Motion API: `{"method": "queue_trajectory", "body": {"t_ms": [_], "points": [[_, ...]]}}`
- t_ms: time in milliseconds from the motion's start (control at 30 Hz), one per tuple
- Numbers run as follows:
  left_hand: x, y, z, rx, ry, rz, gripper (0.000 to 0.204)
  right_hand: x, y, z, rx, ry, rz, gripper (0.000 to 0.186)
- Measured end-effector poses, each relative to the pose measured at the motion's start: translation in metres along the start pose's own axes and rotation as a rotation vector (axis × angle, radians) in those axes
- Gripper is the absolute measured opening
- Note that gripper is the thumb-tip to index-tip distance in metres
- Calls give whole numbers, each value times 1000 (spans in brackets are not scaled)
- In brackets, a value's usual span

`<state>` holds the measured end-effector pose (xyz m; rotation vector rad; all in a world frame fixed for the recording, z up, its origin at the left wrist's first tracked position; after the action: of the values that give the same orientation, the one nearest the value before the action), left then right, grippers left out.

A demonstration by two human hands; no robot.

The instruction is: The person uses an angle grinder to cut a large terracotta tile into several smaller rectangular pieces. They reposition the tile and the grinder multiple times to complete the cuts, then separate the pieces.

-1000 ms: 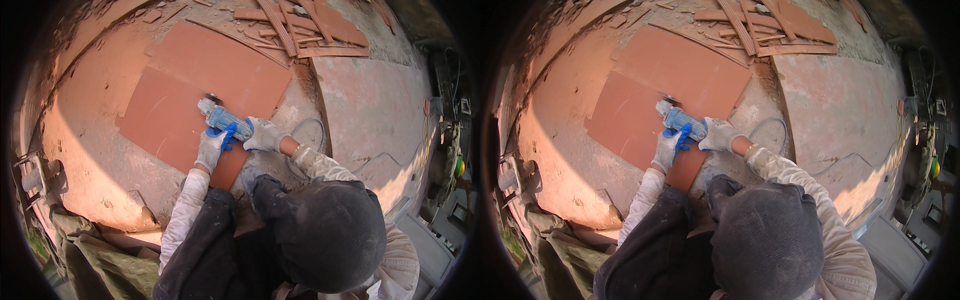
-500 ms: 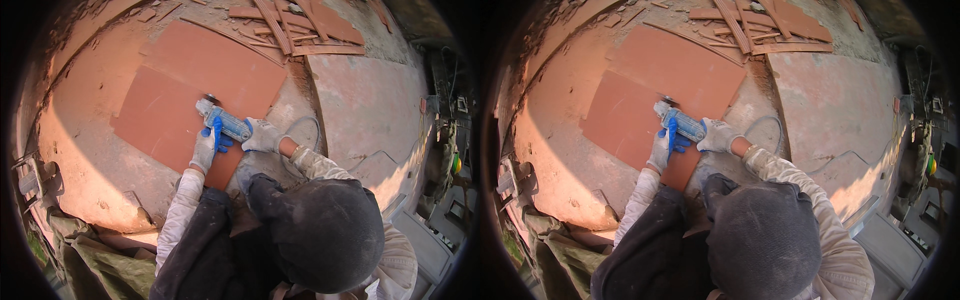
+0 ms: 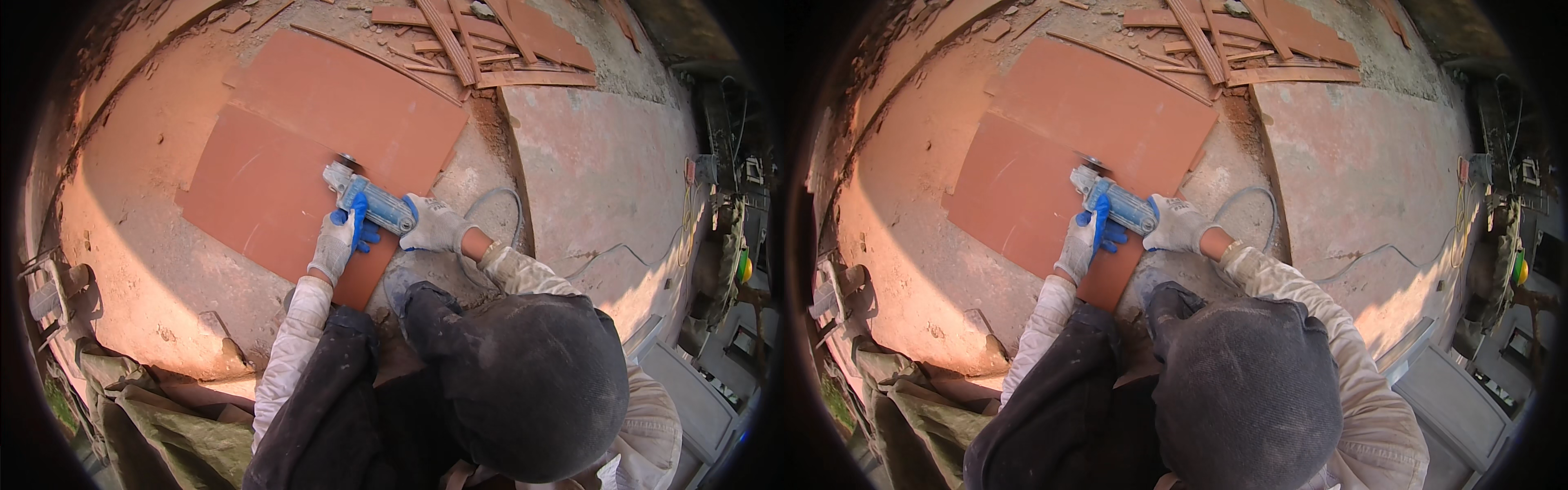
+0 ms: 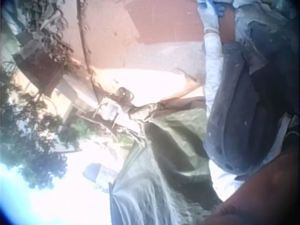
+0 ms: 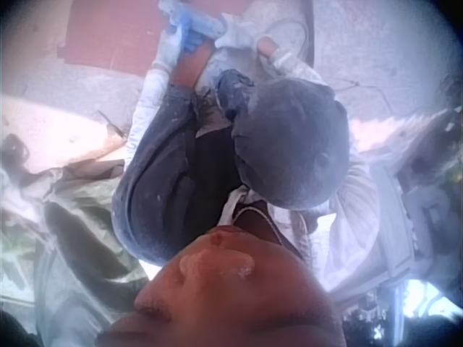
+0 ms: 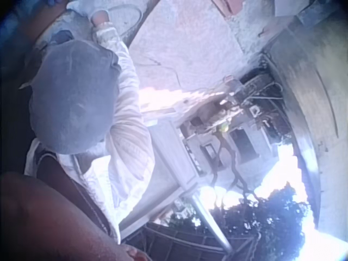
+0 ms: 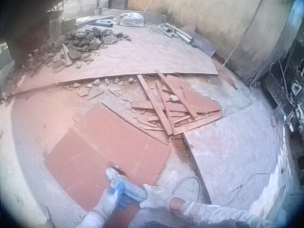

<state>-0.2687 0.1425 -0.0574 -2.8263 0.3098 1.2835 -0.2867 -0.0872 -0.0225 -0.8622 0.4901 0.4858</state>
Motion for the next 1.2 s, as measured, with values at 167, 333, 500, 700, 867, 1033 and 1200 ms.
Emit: {"method": "queue_trajectory", "body": {"t_ms": [167,333,500,700,867,1033,1200], "points": [[-2,1,1,45,22,21,59,-5,3,-6,-3,-18,-30,77],[-5,3,1,93,-1,20,60,-10,4,-11,37,-5,5,77],[-7,4,1,99,21,39,62,-13,4,-14,44,-8,15,80],[-7,6,4,90,9,67,64,-17,6,-19,77,-5,1,76],[-8,9,7,72,-8,80,64,-20,6,-21,76,-7,-32,67],[-8,13,8,77,-39,78,65,-23,3,-22,50,-10,-13,74],[-11,15,8,68,-27,109,63,-28,4,-26,57,19,-2,72]]}}
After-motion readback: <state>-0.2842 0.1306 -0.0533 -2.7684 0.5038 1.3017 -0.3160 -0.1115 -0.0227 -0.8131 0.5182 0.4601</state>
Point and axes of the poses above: each hand's wrist, its own x-axis towards the middle knuckle, its own y-axis out of the palm, z = x × y, the point moved 3 cm from there along x, towards the middle knuckle, and after that the axes turned 5 degrees about -z, right-handed, at the moved point
